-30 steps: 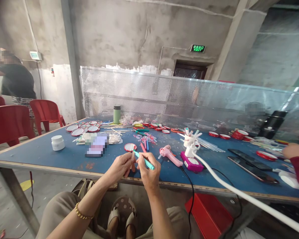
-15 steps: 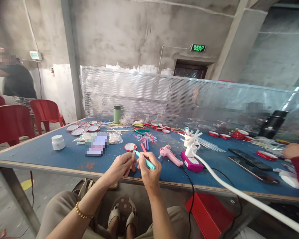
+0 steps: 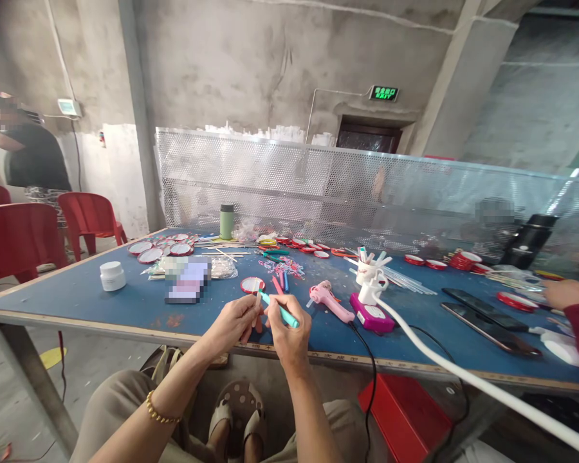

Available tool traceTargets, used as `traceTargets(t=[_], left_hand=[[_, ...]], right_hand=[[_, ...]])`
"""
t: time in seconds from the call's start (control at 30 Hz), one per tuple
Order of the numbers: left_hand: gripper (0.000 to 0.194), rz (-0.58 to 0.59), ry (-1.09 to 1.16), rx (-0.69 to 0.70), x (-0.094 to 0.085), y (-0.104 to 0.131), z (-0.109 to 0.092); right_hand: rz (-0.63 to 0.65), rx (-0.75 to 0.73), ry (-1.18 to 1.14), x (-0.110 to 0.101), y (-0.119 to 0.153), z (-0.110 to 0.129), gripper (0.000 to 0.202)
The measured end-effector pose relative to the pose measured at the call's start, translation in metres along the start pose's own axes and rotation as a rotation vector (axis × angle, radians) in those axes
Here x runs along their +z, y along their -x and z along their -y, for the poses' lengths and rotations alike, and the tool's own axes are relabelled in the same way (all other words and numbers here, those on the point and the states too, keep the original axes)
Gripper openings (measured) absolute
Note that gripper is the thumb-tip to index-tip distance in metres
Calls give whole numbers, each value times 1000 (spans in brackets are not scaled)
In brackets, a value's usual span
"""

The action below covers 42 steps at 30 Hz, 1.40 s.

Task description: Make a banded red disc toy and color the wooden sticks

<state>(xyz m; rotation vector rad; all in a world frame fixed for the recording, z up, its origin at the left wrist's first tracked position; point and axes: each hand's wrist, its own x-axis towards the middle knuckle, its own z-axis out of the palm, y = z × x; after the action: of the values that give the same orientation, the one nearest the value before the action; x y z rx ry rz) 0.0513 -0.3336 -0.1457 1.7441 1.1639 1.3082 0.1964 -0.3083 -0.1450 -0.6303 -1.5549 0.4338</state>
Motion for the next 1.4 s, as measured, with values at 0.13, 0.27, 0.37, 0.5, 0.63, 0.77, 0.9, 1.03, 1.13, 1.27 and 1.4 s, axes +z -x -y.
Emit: traceTargets(t=[0.13,0.27,0.37,0.5,0.63,0.77,0.9,1.03,1.13,1.27,1.4], left_hand=[[36,0,4,-3,0,0,-1],[34,-5,10,-11,0,0,-1],[33,-4,13,-12,1,0,-1],[35,-4,14,-8,1,0,-1],[37,-4,14,-6,0,0,-2],[38,-4,17,-5,0,1,-2],[38,-8,19,-7,0,0,0],[36,-6,16,-8,0,-1,1],[36,-3,15,-4,0,0,1],[37,-6,16,-3,0,0,0],[39,-6,16,-2,1,1,1]], right_hand=[[-6,-6,1,0,0,0,17],[-25,-10,-3,-1,1,-1,16],[-22,-13,-4,-1,1,-1,16],[-11,-16,-1,-1,1,0,17],[-2,-14,1,0,1,-1,17],[0,-9,1,0,0,-1,18],[-16,-13,2,-1,0,-1,20],[-34,-19,4,-1,0,-1,19],[-25,-19,5,0,0,-1,19],[-9,-21,13,0,0,-1,19],[-7,-25,15,0,0,-1,20]])
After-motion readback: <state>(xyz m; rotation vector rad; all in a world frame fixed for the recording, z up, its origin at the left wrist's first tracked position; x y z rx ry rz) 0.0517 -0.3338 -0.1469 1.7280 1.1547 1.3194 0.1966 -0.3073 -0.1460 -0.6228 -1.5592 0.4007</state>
